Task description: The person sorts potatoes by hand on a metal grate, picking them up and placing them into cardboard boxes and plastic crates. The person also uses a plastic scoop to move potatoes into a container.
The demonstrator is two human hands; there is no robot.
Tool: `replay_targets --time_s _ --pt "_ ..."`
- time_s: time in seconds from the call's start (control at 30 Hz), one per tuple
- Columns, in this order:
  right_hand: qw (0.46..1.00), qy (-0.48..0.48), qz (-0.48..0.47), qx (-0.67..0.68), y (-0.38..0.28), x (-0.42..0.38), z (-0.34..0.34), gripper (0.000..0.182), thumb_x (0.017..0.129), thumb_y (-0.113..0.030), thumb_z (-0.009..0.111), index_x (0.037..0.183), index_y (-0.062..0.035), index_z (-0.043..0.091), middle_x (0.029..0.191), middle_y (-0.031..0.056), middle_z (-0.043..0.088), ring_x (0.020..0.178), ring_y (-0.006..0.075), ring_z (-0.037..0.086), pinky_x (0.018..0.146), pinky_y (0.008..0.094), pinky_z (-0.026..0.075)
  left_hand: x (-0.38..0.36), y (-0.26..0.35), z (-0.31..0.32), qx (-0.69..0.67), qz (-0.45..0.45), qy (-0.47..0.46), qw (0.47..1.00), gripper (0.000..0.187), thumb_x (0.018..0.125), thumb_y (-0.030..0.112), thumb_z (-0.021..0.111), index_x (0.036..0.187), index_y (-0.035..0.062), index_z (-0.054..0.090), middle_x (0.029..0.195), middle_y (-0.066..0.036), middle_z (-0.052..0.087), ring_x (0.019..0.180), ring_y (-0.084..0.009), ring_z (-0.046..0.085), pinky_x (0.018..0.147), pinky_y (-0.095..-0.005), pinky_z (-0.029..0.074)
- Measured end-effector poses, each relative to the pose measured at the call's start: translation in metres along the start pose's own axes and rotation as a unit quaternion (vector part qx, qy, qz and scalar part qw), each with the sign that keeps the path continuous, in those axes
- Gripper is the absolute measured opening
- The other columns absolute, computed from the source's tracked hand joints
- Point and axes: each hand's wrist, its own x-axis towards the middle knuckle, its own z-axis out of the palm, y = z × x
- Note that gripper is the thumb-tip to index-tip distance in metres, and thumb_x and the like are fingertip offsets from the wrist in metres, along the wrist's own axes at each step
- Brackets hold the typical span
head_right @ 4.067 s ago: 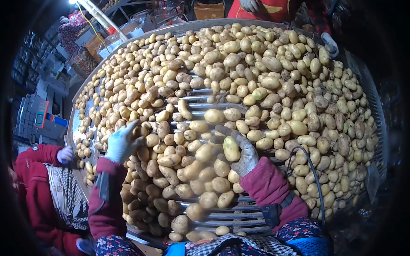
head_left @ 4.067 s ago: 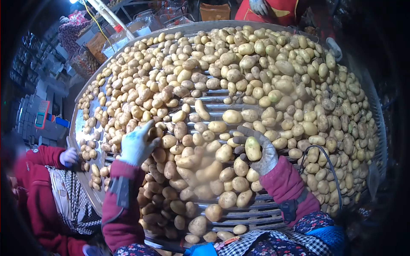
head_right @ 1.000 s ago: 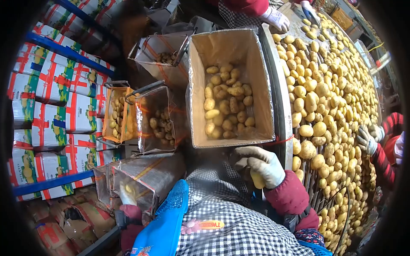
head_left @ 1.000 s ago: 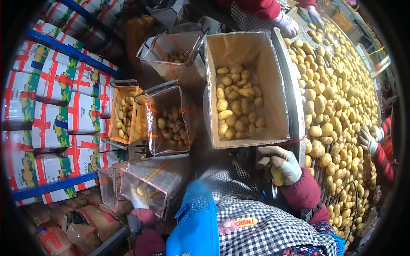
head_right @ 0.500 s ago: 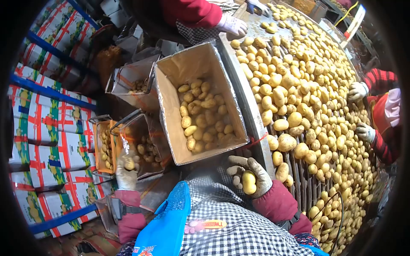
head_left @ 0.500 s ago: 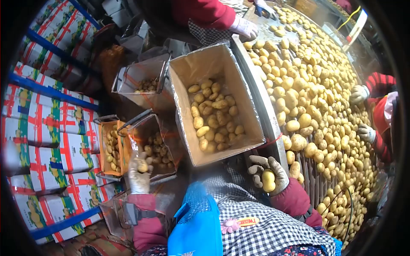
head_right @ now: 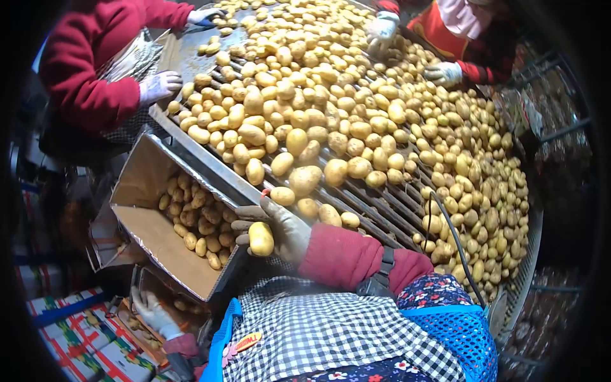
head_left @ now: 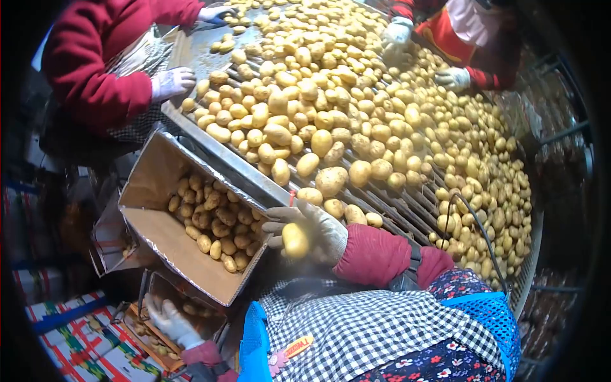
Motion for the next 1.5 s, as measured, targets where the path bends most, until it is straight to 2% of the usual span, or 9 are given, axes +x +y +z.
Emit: replay_targets --time_s 0.27,0.47,0.57,0.67,0.8,1.07,1.33,1.43,1.5 --pt "0.992 0.016 -0.115 0.057 -0.030 -0.022 -0.019 0.076 0.090 -0.058 0.066 0.147 -0.0123 0.044 0.135 0.0103 0.054 0.120 0.0276 0.059 0.092 0.0430 0.055 -0.051 0.132 0.101 0.020 0.318 -0.205 0.925 0.063 0.083 0.012 0.068 0.141 -0.0040 0.048 0.144 -0.025 0.048 0.132 -0.0406 0.047 0.113 -0.0484 0.036" --pt "0.938 0.088 -0.325 -0.087 -0.054 -0.073 -0.040 0.053 0.101 -0.026 0.059 0.149 -0.0114 0.041 0.133 0.0084 0.056 0.125 0.0205 0.053 0.106 0.0344 0.043 -0.106 0.247 0.231 0.034 0.624 -0.411 0.664 0.073 0.069 0.022 0.079 0.136 0.0060 0.054 0.143 -0.024 0.046 0.132 -0.0449 0.043 0.109 -0.0560 0.034" --pt "0.802 0.296 -0.434 -0.284 -0.078 -0.131 -0.096 0.059 0.092 -0.023 0.068 0.146 -0.0128 0.046 0.139 0.0123 0.054 0.132 0.0255 0.048 0.109 0.0405 0.042 -0.131 0.262 0.267 -0.002 0.680 -0.445 0.583 0.073 0.066 0.019 0.076 0.135 0.0110 0.055 0.140 -0.020 0.050 0.131 -0.0417 0.044 0.109 -0.0563 0.033" --pt "0.374 0.579 -0.404 -0.601 -0.094 -0.199 -0.151 0.071 0.079 -0.011 0.075 0.144 -0.0174 0.048 0.138 0.0149 0.054 0.129 0.0316 0.050 0.109 0.0452 0.042 -0.150 0.273 0.290 0.050 0.749 -0.472 0.462 0.064 0.071 0.029 0.077 0.131 0.0126 0.059 0.137 -0.019 0.052 0.129 -0.0412 0.045 0.112 -0.0569 0.030" --pt "0.346 0.625 -0.122 -0.690 -0.075 -0.216 -0.166 0.064 0.084 -0.036 0.072 0.142 -0.0189 0.051 0.146 0.0141 0.048 0.137 0.0386 0.040 0.114 0.0483 0.033 -0.140 0.281 0.334 0.042 0.713 -0.499 0.491 0.051 0.080 0.041 0.071 0.120 0.0097 0.066 0.133 -0.017 0.057 0.130 -0.0378 0.045 0.114 -0.0583 0.025" --pt "0.450 0.522 -0.368 -0.624 -0.196 -0.148 -0.161 0.054 0.090 -0.029 0.067 0.139 -0.0134 0.052 0.128 0.0159 0.060 0.116 0.0356 0.058 0.100 0.0463 0.047 0.010 0.310 0.361 0.223 0.695 -0.263 0.630 0.048 0.078 0.023 0.074 0.123 0.0115 0.063 0.139 -0.016 0.052 0.128 -0.0395 0.044 0.115 -0.0552 0.027" --pt "0.451 0.575 -0.116 -0.673 -0.282 -0.059 -0.188 0.051 0.089 -0.040 0.063 0.133 -0.0147 0.055 0.121 0.0163 0.060 0.111 0.0332 0.062 0.094 0.0480 0.050 0.013 0.314 0.365 0.093 0.704 -0.301 0.637 0.052 0.080 0.010 0.071 0.130 0.0070 0.059 0.135 -0.018 0.056 0.129 -0.0368 0.050 0.111 -0.0517 0.033" --pt "0.517 0.469 -0.264 -0.666 -0.248 -0.092 -0.182 0.049 0.089 -0.042 0.061 0.128 -0.0129 0.063 0.118 0.0219 0.065 0.108 0.0367 0.064 0.093 0.0484 0.051 -0.031 0.371 0.398 -0.013 0.721 -0.343 0.602 0.051 0.078 0.005 0.069 0.128 0.0059 0.059 0.129 -0.018 0.060 0.119 -0.0362 0.056 0.103 -0.0497 0.041" --pt "0.734 0.339 -0.322 -0.492 -0.216 -0.118 -0.174 0.055 0.087 -0.034 0.067 0.136 -0.0095 0.059 0.118 0.0123 0.068 0.104 0.0258 0.065 0.094 0.0399 0.050 -0.065 0.405 0.434 -0.040 0.735 -0.359 0.575 0.052 0.076 0.007 0.070 0.127 0.0060 0.060 0.126 -0.018 0.061 0.115 -0.0363 0.057 0.099 -0.0484 0.044"
